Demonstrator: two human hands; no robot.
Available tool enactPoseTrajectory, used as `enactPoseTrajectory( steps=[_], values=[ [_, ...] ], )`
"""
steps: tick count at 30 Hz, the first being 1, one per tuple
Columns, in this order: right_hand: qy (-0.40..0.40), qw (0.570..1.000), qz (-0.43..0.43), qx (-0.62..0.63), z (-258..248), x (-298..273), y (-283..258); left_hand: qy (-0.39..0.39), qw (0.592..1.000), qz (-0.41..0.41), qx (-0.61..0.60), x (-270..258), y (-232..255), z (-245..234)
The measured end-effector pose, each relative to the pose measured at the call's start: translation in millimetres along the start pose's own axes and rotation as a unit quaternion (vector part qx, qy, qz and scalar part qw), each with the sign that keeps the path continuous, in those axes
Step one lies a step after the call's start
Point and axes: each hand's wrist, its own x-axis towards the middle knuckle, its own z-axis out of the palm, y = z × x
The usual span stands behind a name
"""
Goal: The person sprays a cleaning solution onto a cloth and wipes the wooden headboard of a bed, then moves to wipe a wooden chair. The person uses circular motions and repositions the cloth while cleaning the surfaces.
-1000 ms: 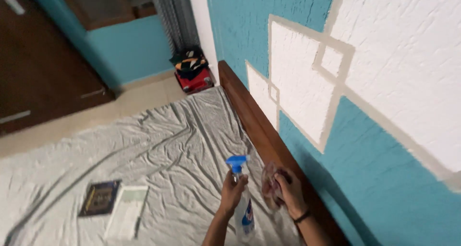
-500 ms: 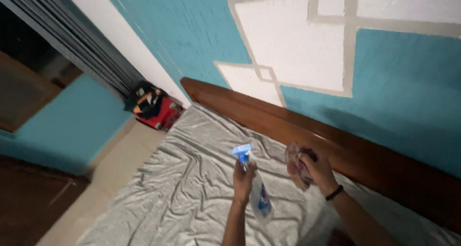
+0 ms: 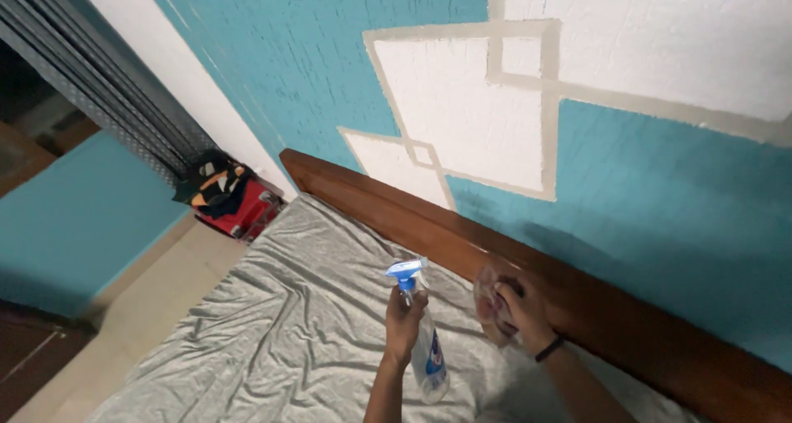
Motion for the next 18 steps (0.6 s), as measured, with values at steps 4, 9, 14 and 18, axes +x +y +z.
enactPoseTrajectory(
  steps=[4, 9, 14, 18],
  values=[
    [-0.055, 0.996, -0.060, 0.031, -11, 34, -36, 0.015, 1.000, 0.009, -0.025, 11, 2, 24],
    [-0.029, 0.998, -0.049, -0.012, -20, 80, -76, 0.008, 1.000, 0.018, -0.019, 44, 10, 57],
    [-0.048, 0.998, -0.051, -0.004, -33, 115, -90, -0.029, 0.998, 0.049, -0.036, 98, 7, 83],
    [-0.052, 0.995, -0.083, -0.028, -37, 140, -91, -0.010, 1.000, 0.022, -0.017, 125, -4, 75]
  ],
)
